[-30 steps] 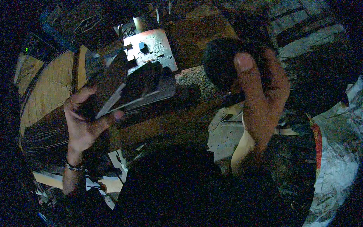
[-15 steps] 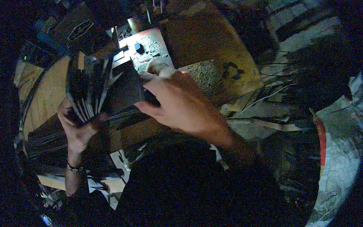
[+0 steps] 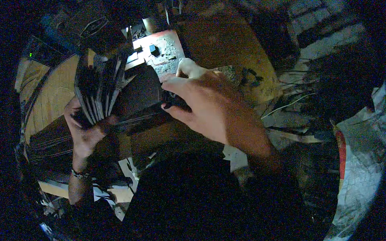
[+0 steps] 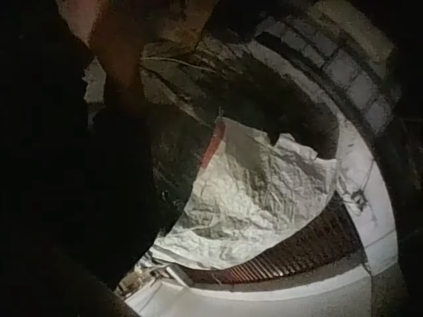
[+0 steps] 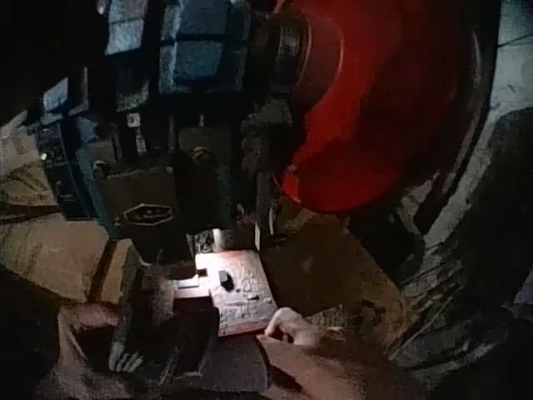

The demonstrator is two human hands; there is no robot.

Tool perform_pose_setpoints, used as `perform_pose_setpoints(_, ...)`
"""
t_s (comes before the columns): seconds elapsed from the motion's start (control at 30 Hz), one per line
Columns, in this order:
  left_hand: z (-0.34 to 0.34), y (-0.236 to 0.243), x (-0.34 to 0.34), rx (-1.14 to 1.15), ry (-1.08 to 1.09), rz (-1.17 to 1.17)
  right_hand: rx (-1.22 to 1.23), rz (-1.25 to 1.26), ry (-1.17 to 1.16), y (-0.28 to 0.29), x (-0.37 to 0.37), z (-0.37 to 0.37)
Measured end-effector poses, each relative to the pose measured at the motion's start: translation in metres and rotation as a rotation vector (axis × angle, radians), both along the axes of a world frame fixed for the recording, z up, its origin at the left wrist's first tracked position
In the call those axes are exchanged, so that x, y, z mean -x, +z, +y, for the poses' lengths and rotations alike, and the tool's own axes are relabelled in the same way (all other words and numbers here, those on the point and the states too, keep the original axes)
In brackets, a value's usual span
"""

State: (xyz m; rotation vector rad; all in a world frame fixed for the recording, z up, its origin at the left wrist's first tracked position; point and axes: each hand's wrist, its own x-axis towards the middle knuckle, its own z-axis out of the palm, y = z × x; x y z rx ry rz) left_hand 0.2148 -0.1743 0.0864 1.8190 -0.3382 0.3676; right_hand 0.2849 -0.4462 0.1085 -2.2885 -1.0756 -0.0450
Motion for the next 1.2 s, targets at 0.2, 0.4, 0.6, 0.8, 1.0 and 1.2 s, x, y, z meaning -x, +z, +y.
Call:
perform_pose_setpoints(0.2,-0.004,0.005,0.003,-0.001,0.059,0.154,-0.057,0.130,-0.099,-0.011,0.006,0.002)
perform_pose_setpoints(0.4,0.002,0.005,-0.002,-0.171,-0.088,0.117,-0.195,0.045,-0.526,0.039,0.005,-0.060)
perform_pose_setpoints(0.6,0.006,-0.001,0.005,-0.091,-0.012,0.101,-0.322,-0.030,-0.161,0.029,0.012,-0.019)
perform_pose_setpoints(0.8,0.000,0.006,0.001,-0.109,-0.008,0.169,-0.132,0.146,-0.003,-0.008,0.003,0.013)
perform_pose_setpoints(1.0,-0.002,0.007,0.003,-0.035,0.049,0.140,0.042,0.102,-0.054,0.011,0.001,-0.003)
perform_pose_setpoints(1.2,-0.001,0.003,0.000,0.061,-0.095,0.067,-0.053,0.138,0.000,-0.004,0.007,0.019)
